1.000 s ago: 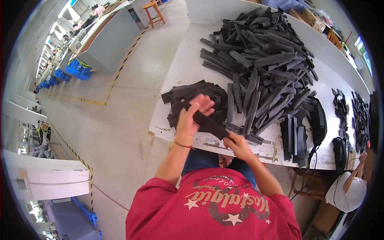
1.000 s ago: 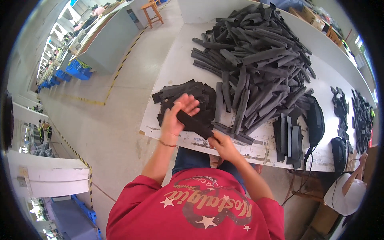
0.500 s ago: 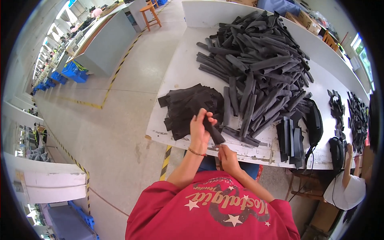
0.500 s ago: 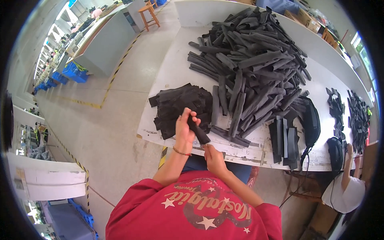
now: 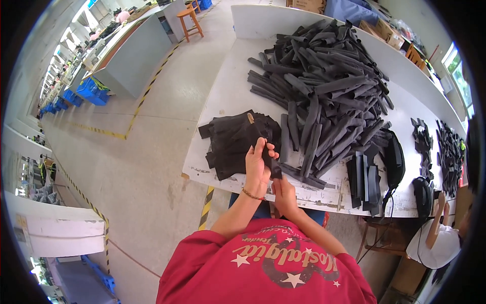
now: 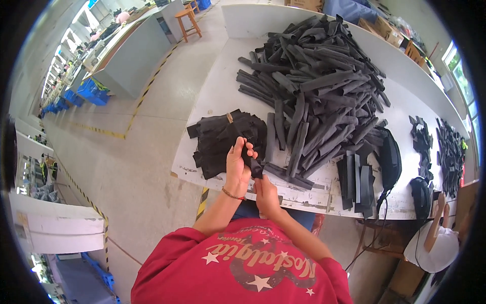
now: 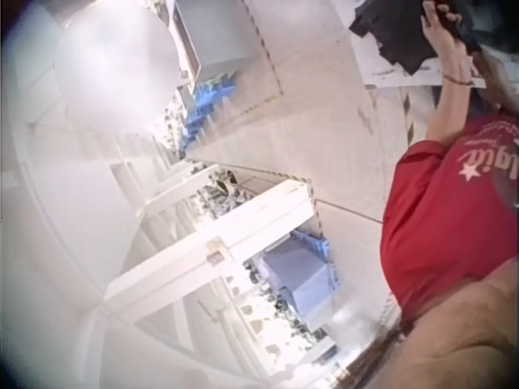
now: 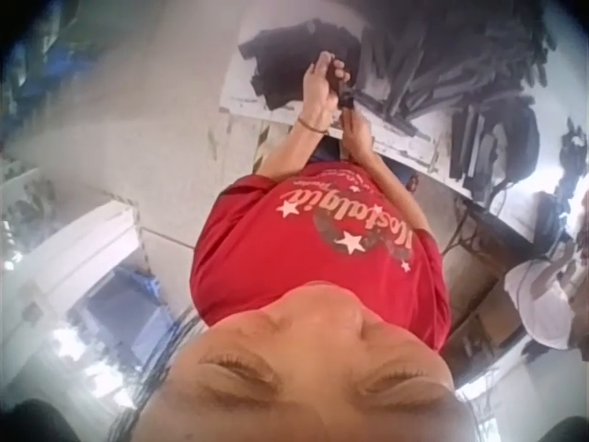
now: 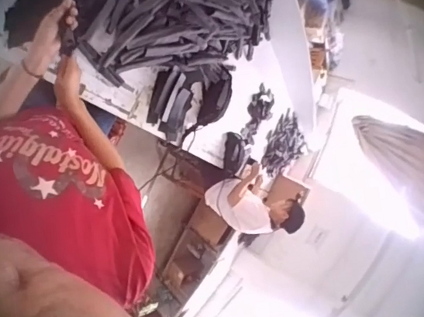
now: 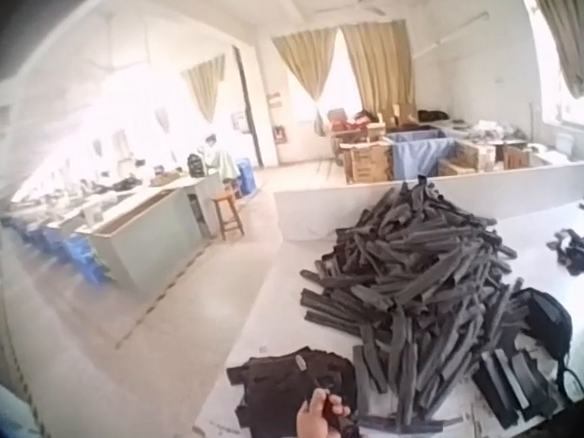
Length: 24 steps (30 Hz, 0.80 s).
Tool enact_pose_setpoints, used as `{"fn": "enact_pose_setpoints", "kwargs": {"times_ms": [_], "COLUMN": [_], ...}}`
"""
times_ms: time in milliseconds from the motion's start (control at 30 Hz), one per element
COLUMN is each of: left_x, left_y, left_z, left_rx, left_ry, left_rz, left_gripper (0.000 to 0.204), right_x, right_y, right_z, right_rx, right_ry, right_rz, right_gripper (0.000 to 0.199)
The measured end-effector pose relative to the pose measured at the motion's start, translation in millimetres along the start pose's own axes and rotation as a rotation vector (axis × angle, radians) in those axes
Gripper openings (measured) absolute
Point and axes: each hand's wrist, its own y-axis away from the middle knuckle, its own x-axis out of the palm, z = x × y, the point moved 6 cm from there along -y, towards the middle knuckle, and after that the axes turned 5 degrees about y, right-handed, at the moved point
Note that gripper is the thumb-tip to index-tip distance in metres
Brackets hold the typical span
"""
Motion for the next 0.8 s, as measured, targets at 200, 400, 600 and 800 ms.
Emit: {"fn": "enact_pose_setpoints", "kwargs": {"times_ms": [200,400,600,800], "left_x": [3,-2,3,2], "left_y": [3,-8,-29,-60], "left_z": [-8,-27,-70,-97], "left_rx": [0.001,0.051,0.200,0.302], "left_ry": [-0.091,-0.206,-0.266,-0.238], "left_rz": [-0.007,-0.082,-0.026,-0.119], "left_gripper": [0.014,0.015,0.024,0.033], "right_x": [10,-4,-39,-123], "right_y": [22,43,101,114], "right_z": [-2,-4,-37,-42], "right_rx": [-0.022,-0.013,0.242,0.305], "right_ry": [-0.020,0.085,-0.008,0.092], "right_rz": [0.000,0.147,0.480,0.351], "right_gripper": [0.008,0.008,0.015,0.020]}}
